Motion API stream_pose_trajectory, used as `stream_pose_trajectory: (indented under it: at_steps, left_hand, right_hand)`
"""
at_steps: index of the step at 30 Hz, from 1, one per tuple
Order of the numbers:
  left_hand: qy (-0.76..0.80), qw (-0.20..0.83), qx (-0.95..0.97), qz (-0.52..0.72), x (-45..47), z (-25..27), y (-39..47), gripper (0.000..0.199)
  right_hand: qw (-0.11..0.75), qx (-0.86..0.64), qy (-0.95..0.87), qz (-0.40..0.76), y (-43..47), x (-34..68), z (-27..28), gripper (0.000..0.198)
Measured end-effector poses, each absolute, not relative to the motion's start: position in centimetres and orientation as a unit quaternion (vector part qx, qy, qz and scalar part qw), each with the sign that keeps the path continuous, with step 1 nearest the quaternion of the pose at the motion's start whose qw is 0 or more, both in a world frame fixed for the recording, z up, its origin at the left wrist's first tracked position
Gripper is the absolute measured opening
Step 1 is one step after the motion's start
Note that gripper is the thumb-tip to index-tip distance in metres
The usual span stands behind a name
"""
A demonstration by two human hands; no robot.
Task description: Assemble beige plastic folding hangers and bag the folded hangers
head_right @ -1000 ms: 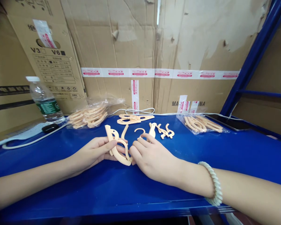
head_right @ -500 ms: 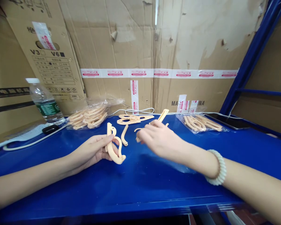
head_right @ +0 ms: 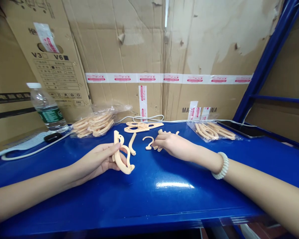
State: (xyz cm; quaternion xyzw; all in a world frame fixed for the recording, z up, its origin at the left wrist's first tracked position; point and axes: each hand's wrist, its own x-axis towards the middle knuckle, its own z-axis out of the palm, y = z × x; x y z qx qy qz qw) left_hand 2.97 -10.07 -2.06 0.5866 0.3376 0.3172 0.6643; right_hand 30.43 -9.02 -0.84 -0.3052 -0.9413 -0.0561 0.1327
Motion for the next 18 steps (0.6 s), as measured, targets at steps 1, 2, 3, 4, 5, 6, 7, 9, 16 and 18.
stream_pose_trajectory:
  at_steps: [1, 2, 3, 4, 5, 6, 7, 9, 16, 18]
  left_hand:
    - [0.338, 0.665, 0.585, 0.318, 2.95, -2.09, -10.07, 0.038]
    - [0.338, 0.665, 0.584, 0.320, 2.94, -2.13, -10.06, 0.038]
    - [0.339, 0.665, 0.582, 0.323, 2.93, -2.15, -10.05, 0.037]
    - [0.338, 0.666, 0.581, 0.324, 2.92, -2.18, -10.03, 0.037]
    - [0.337, 0.666, 0.580, 0.325, 2.91, -2.20, -10.00, 0.037]
    - [0.335, 0.667, 0.580, 0.326, 2.91, -2.21, -9.97, 0.038]
    - [0.334, 0.668, 0.581, 0.325, 2.92, -2.21, -9.95, 0.038]
    - [0.334, 0.667, 0.583, 0.323, 2.93, -2.19, -9.92, 0.038]
    - [0.345, 0.660, 0.586, 0.320, 2.92, -1.84, -10.28, 0.036]
    - [0.350, 0.659, 0.584, 0.320, 2.99, -1.71, -10.35, 0.035]
  right_hand:
    - [0.127, -0.306, -0.942, -0.047, -9.02, 30.56, -0.74, 0.036]
    - [0.124, -0.304, -0.944, -0.040, -8.98, 30.72, -0.66, 0.038]
    - [0.125, -0.298, -0.946, -0.036, -8.91, 30.88, -0.60, 0.039]
    - [0.129, -0.289, -0.948, -0.035, -8.82, 31.03, -0.57, 0.039]
    - [0.134, -0.281, -0.950, -0.035, -8.72, 31.15, -0.58, 0.039]
    - [0.138, -0.275, -0.951, -0.038, -8.62, 31.24, -0.62, 0.038]
    - [0.141, -0.274, -0.950, -0.043, -8.53, 31.30, -0.67, 0.036]
    - [0.141, -0.283, -0.947, -0.054, -8.40, 31.35, -0.80, 0.035]
    - [0.103, -0.335, -0.934, -0.062, -8.73, 31.29, -0.57, 0.033]
    - [0.102, -0.350, -0.929, -0.063, -8.93, 31.22, -0.36, 0.031]
